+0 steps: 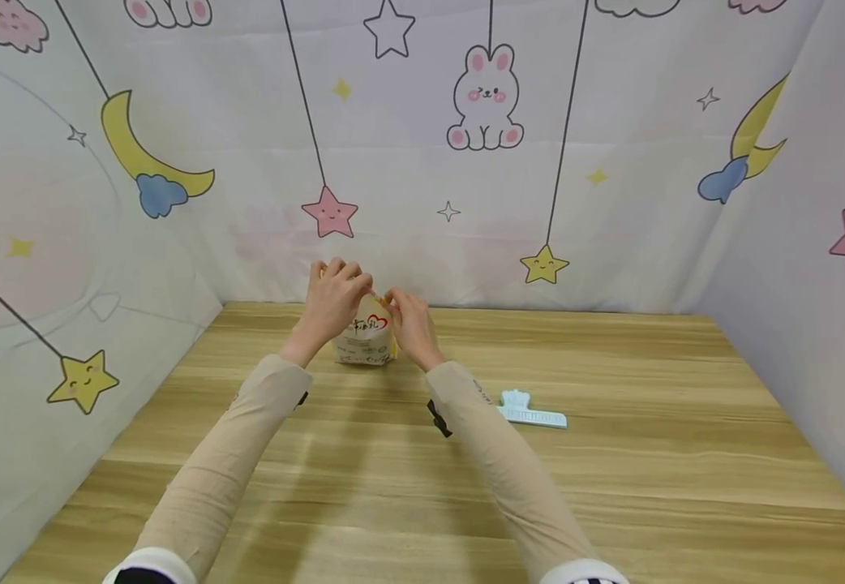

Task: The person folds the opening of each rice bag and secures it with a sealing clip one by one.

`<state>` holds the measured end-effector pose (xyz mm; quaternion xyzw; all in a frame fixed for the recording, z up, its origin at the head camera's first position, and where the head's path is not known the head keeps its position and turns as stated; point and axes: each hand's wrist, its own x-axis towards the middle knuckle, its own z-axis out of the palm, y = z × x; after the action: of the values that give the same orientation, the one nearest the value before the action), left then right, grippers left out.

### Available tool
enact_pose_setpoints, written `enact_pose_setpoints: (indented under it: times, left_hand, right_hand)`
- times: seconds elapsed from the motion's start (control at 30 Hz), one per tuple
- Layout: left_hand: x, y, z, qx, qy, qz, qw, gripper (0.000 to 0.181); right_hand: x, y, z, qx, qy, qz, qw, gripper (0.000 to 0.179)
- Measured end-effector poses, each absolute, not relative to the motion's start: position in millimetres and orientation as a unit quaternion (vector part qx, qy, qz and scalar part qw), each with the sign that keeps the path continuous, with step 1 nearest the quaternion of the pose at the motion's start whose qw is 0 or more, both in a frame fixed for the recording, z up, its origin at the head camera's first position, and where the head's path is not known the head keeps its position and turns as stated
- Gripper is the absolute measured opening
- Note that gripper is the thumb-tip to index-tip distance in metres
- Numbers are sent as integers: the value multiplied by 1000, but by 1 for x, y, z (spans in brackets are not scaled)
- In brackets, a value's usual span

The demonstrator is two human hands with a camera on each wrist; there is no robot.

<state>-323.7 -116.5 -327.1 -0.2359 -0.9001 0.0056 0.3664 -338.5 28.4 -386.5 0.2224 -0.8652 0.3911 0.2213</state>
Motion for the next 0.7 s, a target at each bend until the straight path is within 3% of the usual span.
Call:
enact_pose_setpoints:
  times: [0.7]
  left_hand:
    - [-322,-122,-324,-229,-900,8,372,11]
  right_hand:
    - [-340,28,-388,232,-866,376,233,11]
